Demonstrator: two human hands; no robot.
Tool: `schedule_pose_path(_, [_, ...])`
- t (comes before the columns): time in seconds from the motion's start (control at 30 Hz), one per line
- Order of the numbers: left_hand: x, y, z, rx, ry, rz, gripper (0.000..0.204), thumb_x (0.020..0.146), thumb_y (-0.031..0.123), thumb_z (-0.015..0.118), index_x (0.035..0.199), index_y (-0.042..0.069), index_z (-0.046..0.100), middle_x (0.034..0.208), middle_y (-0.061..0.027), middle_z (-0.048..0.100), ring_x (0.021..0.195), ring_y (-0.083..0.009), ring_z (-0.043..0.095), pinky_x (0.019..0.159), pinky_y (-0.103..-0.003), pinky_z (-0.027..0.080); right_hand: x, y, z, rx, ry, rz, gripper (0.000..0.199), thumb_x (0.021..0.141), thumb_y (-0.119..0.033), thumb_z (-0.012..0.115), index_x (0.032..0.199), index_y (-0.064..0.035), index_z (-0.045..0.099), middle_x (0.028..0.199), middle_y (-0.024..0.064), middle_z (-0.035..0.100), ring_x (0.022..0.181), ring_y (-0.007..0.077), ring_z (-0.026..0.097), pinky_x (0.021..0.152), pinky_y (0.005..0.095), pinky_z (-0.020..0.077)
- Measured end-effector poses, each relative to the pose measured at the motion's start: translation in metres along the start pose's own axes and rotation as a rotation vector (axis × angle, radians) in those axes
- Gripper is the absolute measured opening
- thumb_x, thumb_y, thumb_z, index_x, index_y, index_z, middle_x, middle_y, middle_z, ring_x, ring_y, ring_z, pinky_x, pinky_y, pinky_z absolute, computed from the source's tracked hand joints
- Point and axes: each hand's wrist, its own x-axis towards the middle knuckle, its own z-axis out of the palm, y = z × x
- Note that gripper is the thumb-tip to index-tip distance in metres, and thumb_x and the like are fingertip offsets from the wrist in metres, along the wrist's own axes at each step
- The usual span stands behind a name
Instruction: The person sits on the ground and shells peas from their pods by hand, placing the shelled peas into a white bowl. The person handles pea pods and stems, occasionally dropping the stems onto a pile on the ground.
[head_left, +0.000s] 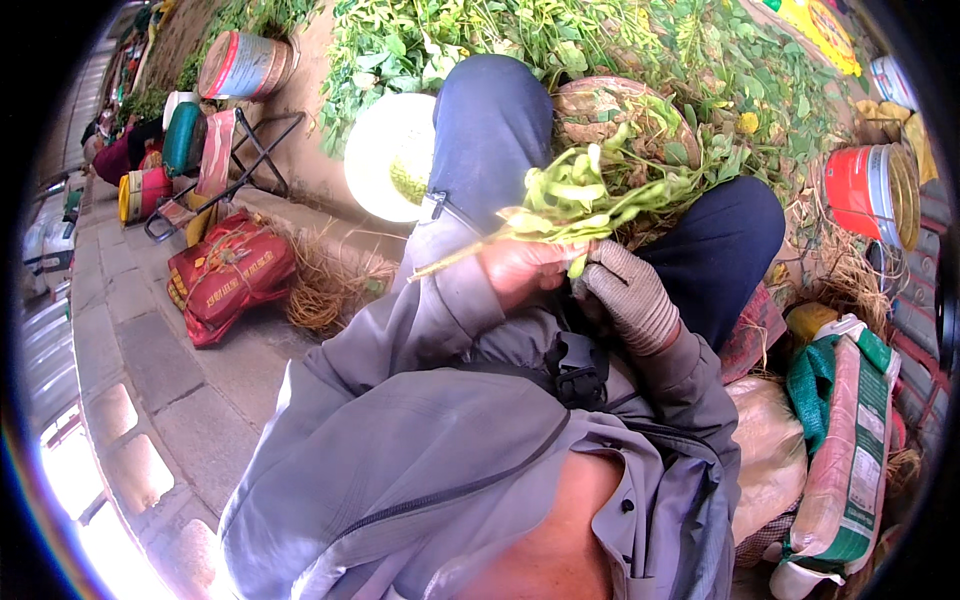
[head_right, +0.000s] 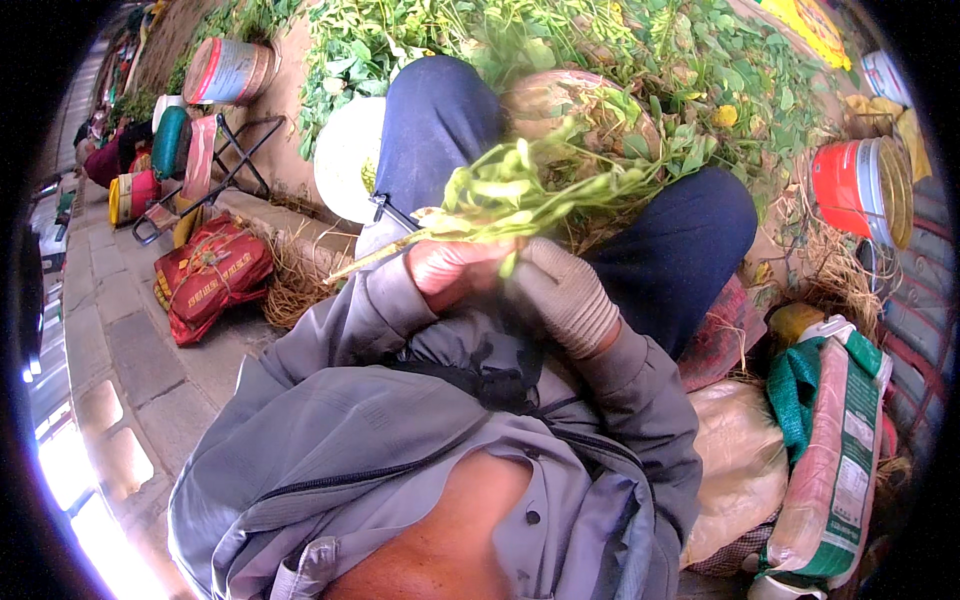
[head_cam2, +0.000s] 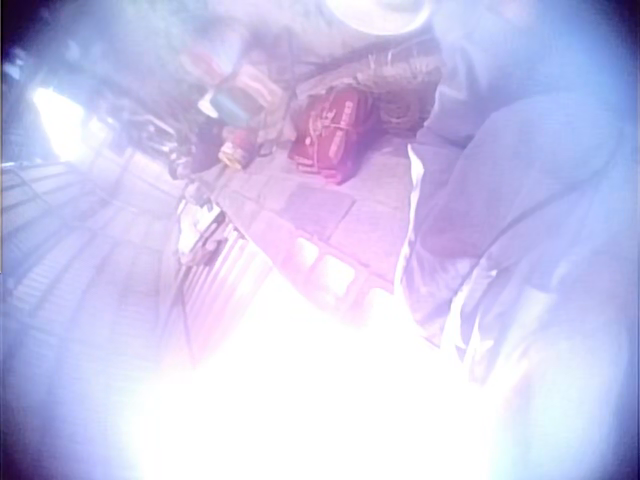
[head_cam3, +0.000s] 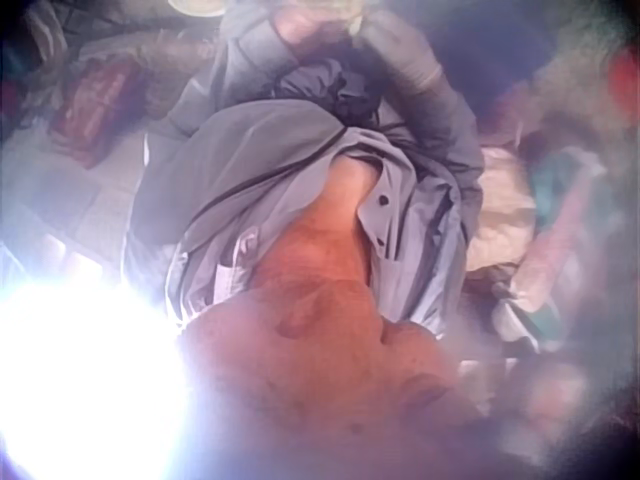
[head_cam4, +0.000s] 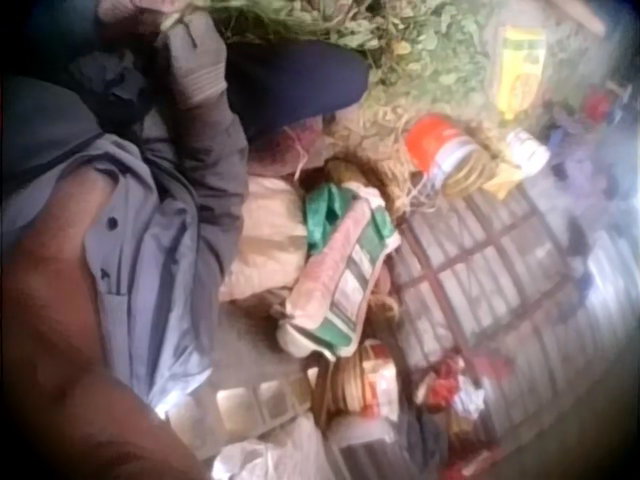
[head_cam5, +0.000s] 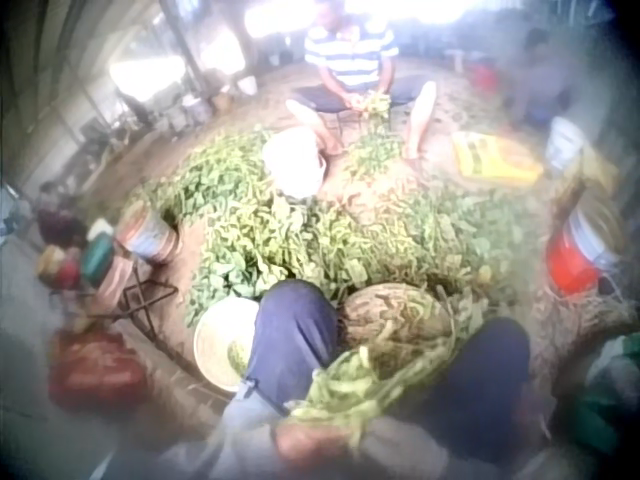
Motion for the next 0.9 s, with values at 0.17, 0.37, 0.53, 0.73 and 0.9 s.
schedule_pose_path(0.17, [0.002,0.005,0.002,-0.044,0.062,0.041,0.023,0.086,0.019,0.070,0.102,0.003,0.066,0.075,0.0030,0.059,0.059,-0.0064,0.045,0.054,-0.021,0.035,0.011,-0.028,-0.005,0.791,-0.043,0.656,0.016,0.092,-0.008,0.045,0.106,-0.0036,0.051,0.088,0.0049,0.058,0.075,0.0107,0.053,0.065,0.0245,0.0457])
schedule_pose_path(0.37, [0.001,0.005,0.006,-0.084,0.096,-0.001,0.024,0.086,0.017,0.069,0.103,0.001,0.065,0.077,0.0013,0.061,0.059,-0.0067,0.046,0.054,-0.021,0.036,0.013,-0.023,-0.002,0.573,-0.008,0.527,0.013,0.092,-0.005,0.044,0.100,-0.0013,0.053,0.087,0.0071,0.055,0.073,0.0153,0.054,0.068,0.0269,0.0473])
schedule_pose_path(0.53, [0.003,0.000,-0.002,-0.073,-0.027,0.026,0.021,0.086,0.015,0.068,0.101,0.000,0.065,0.076,-0.0004,0.061,0.060,-0.0074,0.049,0.054,-0.021,0.037,0.002,-0.012,-0.001,0.523,-0.056,0.417,0.012,0.089,-0.001,0.047,0.094,0.0001,0.057,0.088,0.0083,0.057,0.077,0.0159,0.056,0.071,0.0270,0.0477])
schedule_pose_path(0.73, [0.004,0.000,-0.018,-0.085,-0.116,-0.103,0.030,0.083,0.010,0.072,0.111,0.004,0.062,0.100,-0.0024,0.065,0.089,-0.0120,0.060,0.076,-0.026,0.048,0.003,-0.011,0.002,0.715,0.033,0.495,0.024,0.090,-0.008,0.049,0.109,-0.0018,0.062,0.086,0.0028,0.060,0.076,0.0095,0.054,0.068,0.0238,0.0455])
schedule_pose_path(0.9, [-0.001,-0.002,-0.006,0.395,-0.058,0.153,0.024,0.085,0.019,0.072,0.101,0.003,0.065,0.081,-0.0013,0.063,0.067,-0.0087,0.052,0.060,-0.023,0.042,0.005,-0.013,0.009,0.677,0.183,0.599,0.023,0.090,-0.007,0.051,0.109,0.0001,0.062,0.087,0.0025,0.061,0.076,0.0097,0.055,0.065,0.0248,0.0468])
